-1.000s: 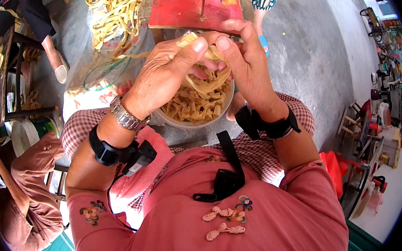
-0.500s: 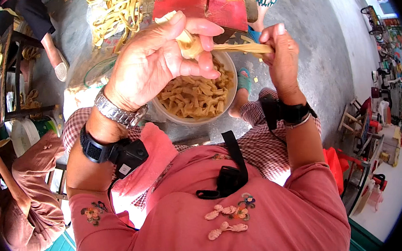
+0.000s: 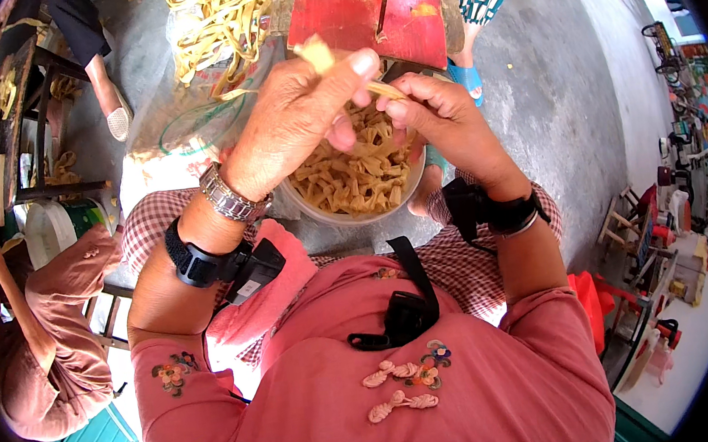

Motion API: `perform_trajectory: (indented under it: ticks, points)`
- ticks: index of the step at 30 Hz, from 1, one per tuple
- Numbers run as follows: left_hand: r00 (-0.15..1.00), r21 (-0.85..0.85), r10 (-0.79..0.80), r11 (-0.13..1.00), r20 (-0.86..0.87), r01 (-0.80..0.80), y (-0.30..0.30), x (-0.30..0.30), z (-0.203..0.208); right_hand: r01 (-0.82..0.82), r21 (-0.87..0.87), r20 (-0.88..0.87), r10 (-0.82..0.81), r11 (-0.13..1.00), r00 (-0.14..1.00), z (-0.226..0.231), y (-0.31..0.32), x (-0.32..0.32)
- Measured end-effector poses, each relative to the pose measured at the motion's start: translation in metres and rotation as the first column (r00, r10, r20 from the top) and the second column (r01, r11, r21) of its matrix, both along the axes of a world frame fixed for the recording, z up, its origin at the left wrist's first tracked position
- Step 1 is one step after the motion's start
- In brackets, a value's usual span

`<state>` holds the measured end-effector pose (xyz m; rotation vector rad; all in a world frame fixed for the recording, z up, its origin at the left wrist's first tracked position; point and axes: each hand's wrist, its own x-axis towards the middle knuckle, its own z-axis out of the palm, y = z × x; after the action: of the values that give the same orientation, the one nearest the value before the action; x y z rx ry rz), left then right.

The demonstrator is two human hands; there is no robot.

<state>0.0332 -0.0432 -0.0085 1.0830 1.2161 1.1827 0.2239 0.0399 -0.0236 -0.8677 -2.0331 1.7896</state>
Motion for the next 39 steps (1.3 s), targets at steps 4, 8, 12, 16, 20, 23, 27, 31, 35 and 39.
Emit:
perform_trajectory:
  ticks: [4,8,12,16,20,23,27,31,35,39]
  points:
    - [0.999,-0.042,0.039,0.998,-0.036,-0.041,0.002,0.002,0.002,0.013,0.086,0.053,-0.017,0.996,0.998,-0.001,-0.001,-0.005]
    - [0.996,-0.053,0.070,0.996,-0.049,-0.073,0.006,0.003,0.004,0.071,0.004,0.012,-0.071,0.997,0.997,0.011,-0.009,-0.011]
    - [0.998,-0.050,0.066,0.997,-0.005,-0.066,0.008,0.003,0.006,0.042,0.129,-0.081,-0.031,0.991,0.996,0.003,-0.008,-0.012]
    - [0.935,0.008,0.173,0.983,0.310,-0.184,0.013,-0.013,0.013,0.055,0.107,-0.146,-0.039,0.993,0.989,0.019,-0.001,-0.004]
    - [0.901,0.043,0.184,0.975,0.393,-0.218,0.025,-0.025,0.010,0.099,0.171,-0.136,-0.076,0.980,0.988,0.031,0.008,0.000]
    - [0.902,0.077,0.176,0.972,0.394,-0.224,0.042,-0.022,0.015,0.181,0.257,-0.091,-0.163,0.949,0.982,0.040,0.023,0.002]
    - [0.934,0.152,0.185,0.959,0.305,-0.239,0.073,-0.014,0.020,0.303,0.332,-0.121,-0.278,0.894,0.953,0.049,0.042,-0.005]
    - [0.949,0.172,0.277,0.938,0.148,-0.301,0.094,-0.012,0.018,0.357,0.490,-0.112,-0.349,0.795,0.931,0.041,0.063,-0.011]
    - [0.870,0.405,0.422,0.864,-0.256,-0.299,0.112,-0.020,-0.017,0.273,0.695,0.045,-0.419,0.666,0.907,0.026,0.071,-0.022]
    - [0.464,0.405,0.532,0.845,-0.709,-0.350,0.106,-0.033,-0.025,0.278,0.697,0.083,-0.458,0.662,0.885,0.013,0.070,-0.016]
